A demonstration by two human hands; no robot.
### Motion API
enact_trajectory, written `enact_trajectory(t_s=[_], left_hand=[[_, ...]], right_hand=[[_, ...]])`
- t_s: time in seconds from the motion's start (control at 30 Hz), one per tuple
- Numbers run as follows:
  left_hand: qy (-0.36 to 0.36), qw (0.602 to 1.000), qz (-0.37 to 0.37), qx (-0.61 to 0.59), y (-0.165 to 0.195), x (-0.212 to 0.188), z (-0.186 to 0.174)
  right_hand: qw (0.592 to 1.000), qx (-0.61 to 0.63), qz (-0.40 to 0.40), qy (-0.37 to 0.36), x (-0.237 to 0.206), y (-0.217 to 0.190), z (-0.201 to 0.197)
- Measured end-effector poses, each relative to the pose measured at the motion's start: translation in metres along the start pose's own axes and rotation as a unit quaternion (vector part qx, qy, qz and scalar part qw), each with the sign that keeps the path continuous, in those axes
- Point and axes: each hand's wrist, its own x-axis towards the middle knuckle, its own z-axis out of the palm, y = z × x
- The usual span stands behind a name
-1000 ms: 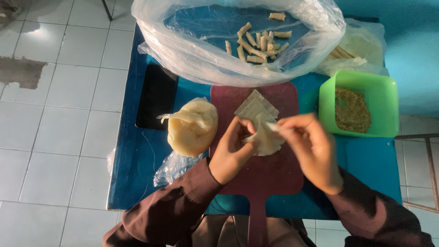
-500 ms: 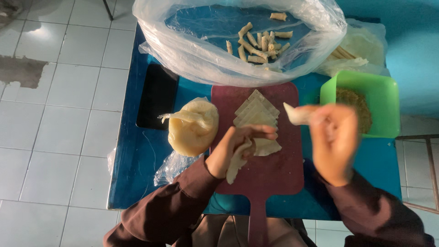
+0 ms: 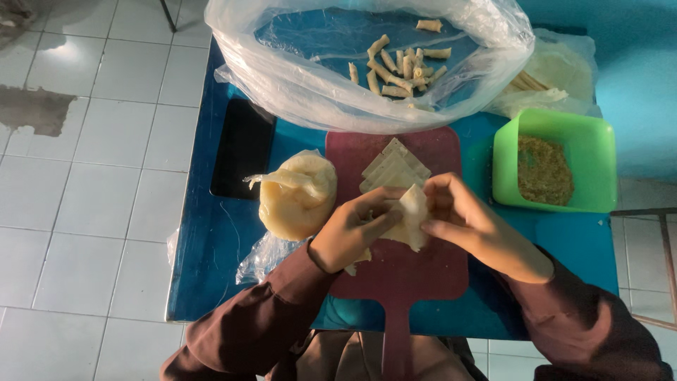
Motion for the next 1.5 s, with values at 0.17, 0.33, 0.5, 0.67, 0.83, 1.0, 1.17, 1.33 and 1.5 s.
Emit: enact_trajectory(t_s=[0.17,0.33,0.5,0.67,0.83,1.0,1.17,1.33,1.5], left_hand=[[0.151,0.923,0.117,0.335,0.005,-0.012,0.011],[0.206,0.86,0.145,0.445,0.002,-0.016,0.017],[0.215,0.839,0.105,0.489,0.001,-0.016,0.017],[0.225,0.844,0.171,0.455,0.005,-0.015,0.015],[0.226,0.825,0.191,0.481,0.005,-0.013,0.014],[0.181,0.818,0.122,0.533,-0.003,-0.011,0.016],[0.182,0.825,0.137,0.518,-0.006,-0.013,0.015],[0.183,0.822,0.136,0.522,-0.005,-0.013,0.016],[0.183,0.823,0.144,0.518,-0.006,-0.013,0.016]], right_hand=[[0.979,-0.189,0.073,0.015,-0.002,0.004,0.008],[0.973,-0.21,0.091,0.022,0.002,-0.001,0.021],[0.953,-0.295,0.059,0.026,0.002,-0.002,0.021],[0.956,-0.283,-0.029,0.076,-0.003,-0.009,0.021],[0.931,-0.343,-0.061,0.106,-0.004,-0.013,0.019],[0.919,-0.386,-0.058,0.057,0.003,-0.004,0.021],[0.913,-0.398,-0.067,0.062,0.0,-0.004,0.02],[0.909,-0.408,-0.06,0.062,0.0,-0.006,0.022],[0.909,-0.409,-0.047,0.062,0.0,-0.008,0.022]])
